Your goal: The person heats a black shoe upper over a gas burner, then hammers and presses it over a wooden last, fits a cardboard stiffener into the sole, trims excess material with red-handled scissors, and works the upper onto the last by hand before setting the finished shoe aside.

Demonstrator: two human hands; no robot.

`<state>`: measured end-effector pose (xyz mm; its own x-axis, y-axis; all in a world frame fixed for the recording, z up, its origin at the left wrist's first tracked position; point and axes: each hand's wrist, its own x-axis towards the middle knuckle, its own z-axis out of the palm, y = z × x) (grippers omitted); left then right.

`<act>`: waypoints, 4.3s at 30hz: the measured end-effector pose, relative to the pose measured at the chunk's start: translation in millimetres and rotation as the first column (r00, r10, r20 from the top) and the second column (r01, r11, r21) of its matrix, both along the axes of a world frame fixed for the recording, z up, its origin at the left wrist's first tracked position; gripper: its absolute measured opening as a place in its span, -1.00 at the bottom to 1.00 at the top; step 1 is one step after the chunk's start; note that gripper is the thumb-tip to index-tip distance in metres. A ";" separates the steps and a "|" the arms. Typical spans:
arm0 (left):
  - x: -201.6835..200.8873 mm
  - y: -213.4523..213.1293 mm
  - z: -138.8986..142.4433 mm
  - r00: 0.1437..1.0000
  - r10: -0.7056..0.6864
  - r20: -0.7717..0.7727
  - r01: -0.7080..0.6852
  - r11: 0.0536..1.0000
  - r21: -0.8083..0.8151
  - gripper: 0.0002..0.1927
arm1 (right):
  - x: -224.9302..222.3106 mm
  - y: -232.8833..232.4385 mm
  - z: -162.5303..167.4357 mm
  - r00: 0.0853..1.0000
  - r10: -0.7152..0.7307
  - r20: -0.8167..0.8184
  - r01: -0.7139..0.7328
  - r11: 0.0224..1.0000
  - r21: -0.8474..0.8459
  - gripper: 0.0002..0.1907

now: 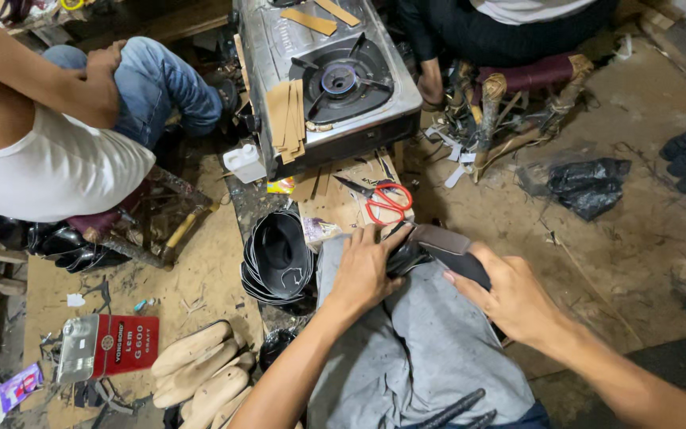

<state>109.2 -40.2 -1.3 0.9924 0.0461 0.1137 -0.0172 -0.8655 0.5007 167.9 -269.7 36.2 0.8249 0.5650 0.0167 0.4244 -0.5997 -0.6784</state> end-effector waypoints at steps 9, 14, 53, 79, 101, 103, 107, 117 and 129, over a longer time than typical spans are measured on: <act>-1.5 5.8 2.5 0.993 0.000 -0.115 -0.004 0.999 -0.036 0.00 | -10.5 3.2 -20.3 0.966 -0.227 -0.124 0.240 0.966 0.097 -0.54; 0.1 5.4 2.6 0.999 -0.017 -0.031 0.016 0.999 -0.047 -0.02 | -11.4 3.9 -21.7 0.980 -0.191 -0.054 0.197 0.971 0.139 -0.63; -69.4 -0.4 34.0 0.752 0.103 0.651 0.172 0.923 -0.345 0.08 | -137.3 -15.1 -181.1 0.532 0.842 -0.086 -0.833 0.503 -0.232 -0.77; -41.0 27.2 -25.3 0.730 0.643 0.232 0.129 0.203 -0.971 -0.36 | -65.9 32.6 -2.1 0.052 0.687 -0.725 0.093 0.719 0.689 -0.79; -79.2 23.3 9.5 0.724 0.469 0.506 -0.037 0.759 -0.650 -0.55 | -71.9 55.1 -21.0 0.596 0.428 -0.680 -0.159 0.892 0.422 -0.69; -98.0 21.9 29.1 0.768 0.312 0.560 -0.143 0.935 -0.325 -0.64 | -68.5 54.4 -18.2 0.593 0.394 -0.702 -0.176 0.914 0.365 -0.71; -112.0 15.9 52.0 0.845 0.185 0.502 -0.062 0.966 -0.252 -0.73 | -64.4 60.8 -6.0 0.610 0.395 -0.687 -0.238 0.918 0.317 -0.71; -120.6 18.2 53.7 0.907 0.194 0.373 -0.077 0.949 -0.306 -0.70 | -60.4 57.8 23.5 0.787 0.614 -0.062 -0.617 0.780 -0.109 -0.80; -133.6 32.3 63.3 0.991 0.021 0.133 0.014 0.966 -0.259 -0.68 | -82.0 59.6 -17.4 0.820 0.539 0.193 -0.531 0.842 -0.099 -0.79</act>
<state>-24.3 -7.9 62.0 0.9687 0.0953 0.2290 -0.0962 -0.7067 0.7010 85.9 -210.1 18.8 0.3729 0.9201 0.1198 0.8124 -0.2614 -0.5212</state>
